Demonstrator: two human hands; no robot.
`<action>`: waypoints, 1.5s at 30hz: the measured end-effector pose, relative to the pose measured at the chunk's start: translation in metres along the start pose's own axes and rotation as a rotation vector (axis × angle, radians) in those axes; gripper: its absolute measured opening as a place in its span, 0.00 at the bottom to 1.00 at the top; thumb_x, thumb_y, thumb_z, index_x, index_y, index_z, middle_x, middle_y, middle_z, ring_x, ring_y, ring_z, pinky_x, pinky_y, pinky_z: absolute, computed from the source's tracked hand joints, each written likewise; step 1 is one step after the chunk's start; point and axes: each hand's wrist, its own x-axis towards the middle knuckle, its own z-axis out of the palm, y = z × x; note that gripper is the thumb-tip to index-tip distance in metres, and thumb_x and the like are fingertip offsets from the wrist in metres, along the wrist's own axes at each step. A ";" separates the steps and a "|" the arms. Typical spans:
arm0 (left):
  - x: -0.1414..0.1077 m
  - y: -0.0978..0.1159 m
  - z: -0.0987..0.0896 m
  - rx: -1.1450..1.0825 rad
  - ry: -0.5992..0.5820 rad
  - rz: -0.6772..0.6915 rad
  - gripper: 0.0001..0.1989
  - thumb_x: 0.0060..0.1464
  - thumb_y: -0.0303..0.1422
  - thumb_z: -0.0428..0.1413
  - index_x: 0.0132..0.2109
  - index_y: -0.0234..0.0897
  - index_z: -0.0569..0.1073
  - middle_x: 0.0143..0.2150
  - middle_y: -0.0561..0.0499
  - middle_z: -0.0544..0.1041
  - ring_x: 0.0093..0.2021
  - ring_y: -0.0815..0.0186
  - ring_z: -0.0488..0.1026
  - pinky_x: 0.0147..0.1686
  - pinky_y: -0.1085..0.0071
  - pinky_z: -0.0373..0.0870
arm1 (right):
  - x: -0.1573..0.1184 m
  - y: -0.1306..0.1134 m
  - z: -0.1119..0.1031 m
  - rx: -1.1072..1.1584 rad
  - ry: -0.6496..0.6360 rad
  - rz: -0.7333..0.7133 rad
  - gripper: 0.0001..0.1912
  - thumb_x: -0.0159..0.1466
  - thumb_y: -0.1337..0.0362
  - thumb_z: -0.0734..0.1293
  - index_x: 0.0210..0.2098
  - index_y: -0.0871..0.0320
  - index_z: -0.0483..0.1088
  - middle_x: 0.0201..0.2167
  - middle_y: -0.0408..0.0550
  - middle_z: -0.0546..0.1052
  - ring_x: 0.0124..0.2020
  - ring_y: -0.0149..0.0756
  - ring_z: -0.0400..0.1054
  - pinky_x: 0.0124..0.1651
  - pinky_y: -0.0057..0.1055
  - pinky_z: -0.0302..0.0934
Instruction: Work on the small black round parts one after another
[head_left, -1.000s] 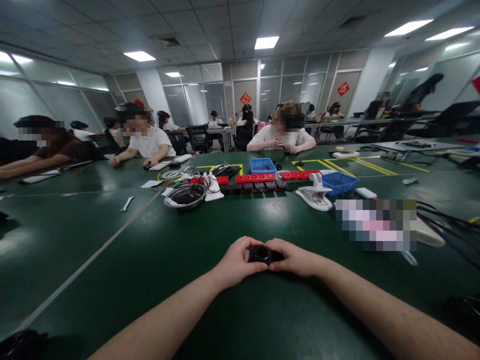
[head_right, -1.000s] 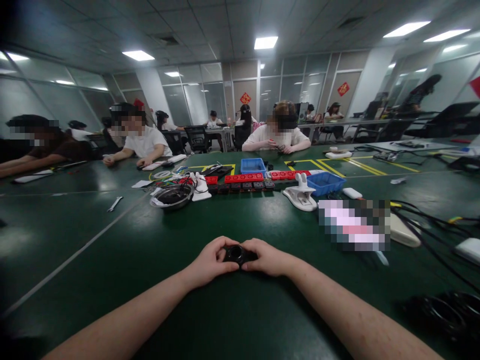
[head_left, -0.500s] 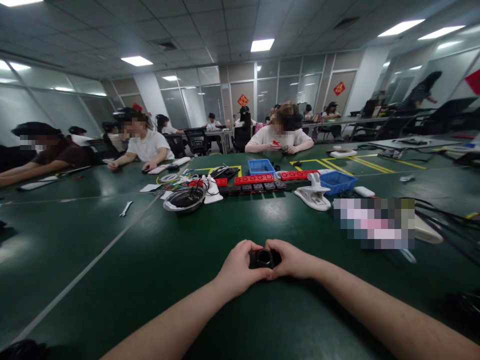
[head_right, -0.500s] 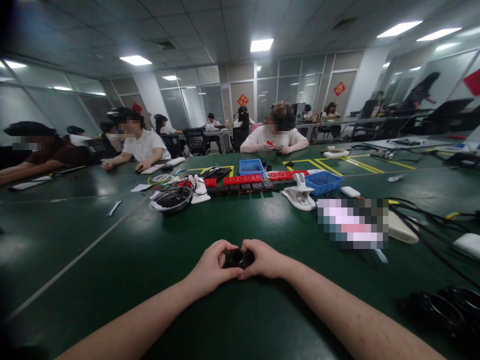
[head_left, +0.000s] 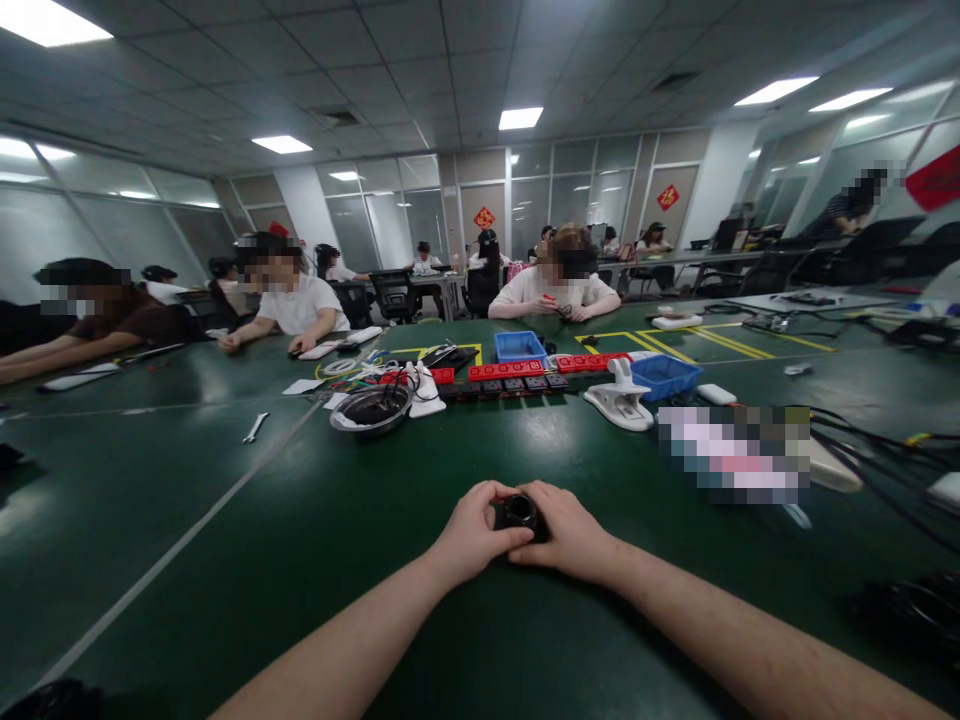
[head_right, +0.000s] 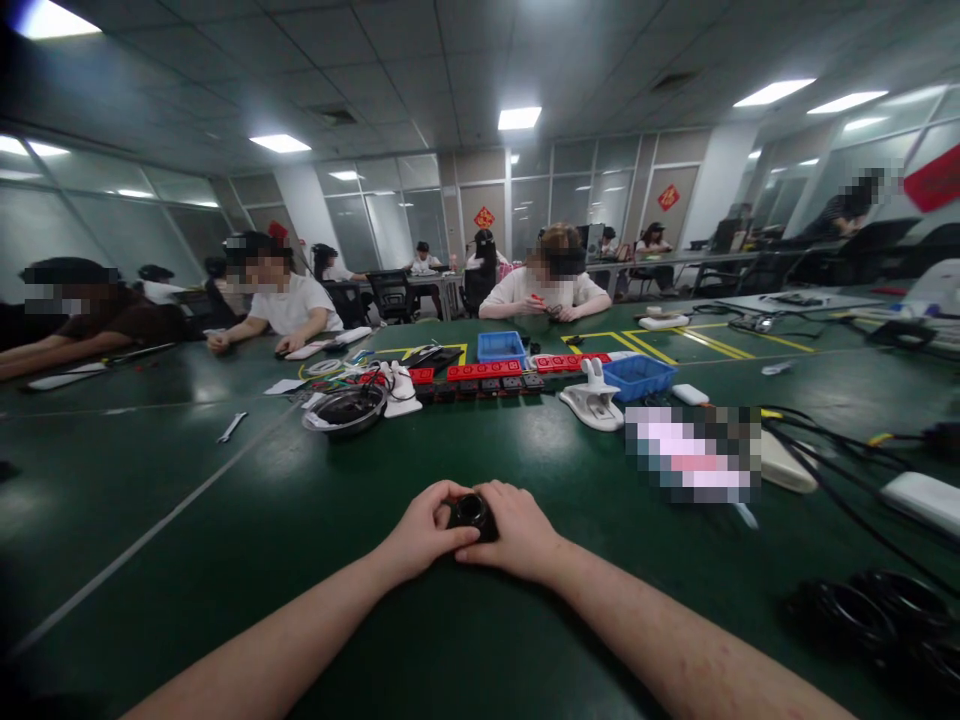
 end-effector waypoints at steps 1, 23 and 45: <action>0.000 -0.001 -0.001 -0.022 -0.023 -0.001 0.19 0.38 0.34 0.59 0.39 0.33 0.66 0.26 0.57 0.61 0.19 0.77 0.52 0.18 0.79 0.49 | 0.000 0.002 -0.002 0.041 -0.030 -0.038 0.28 0.45 0.50 0.67 0.42 0.57 0.61 0.36 0.47 0.67 0.37 0.38 0.60 0.38 0.32 0.53; 0.000 0.000 -0.002 -0.001 -0.043 0.037 0.23 0.38 0.33 0.59 0.45 0.38 0.65 0.33 0.54 0.61 0.22 0.76 0.54 0.21 0.79 0.53 | 0.006 0.022 -0.012 0.297 -0.199 -0.144 0.13 0.50 0.62 0.66 0.35 0.59 0.66 0.33 0.44 0.68 0.35 0.34 0.61 0.38 0.29 0.54; 0.003 0.000 -0.002 0.046 0.000 0.028 0.19 0.38 0.32 0.59 0.41 0.36 0.67 0.32 0.54 0.62 0.22 0.76 0.55 0.21 0.78 0.54 | 0.002 0.004 -0.001 0.036 -0.033 -0.026 0.26 0.46 0.51 0.67 0.40 0.58 0.63 0.35 0.48 0.67 0.36 0.38 0.60 0.37 0.32 0.53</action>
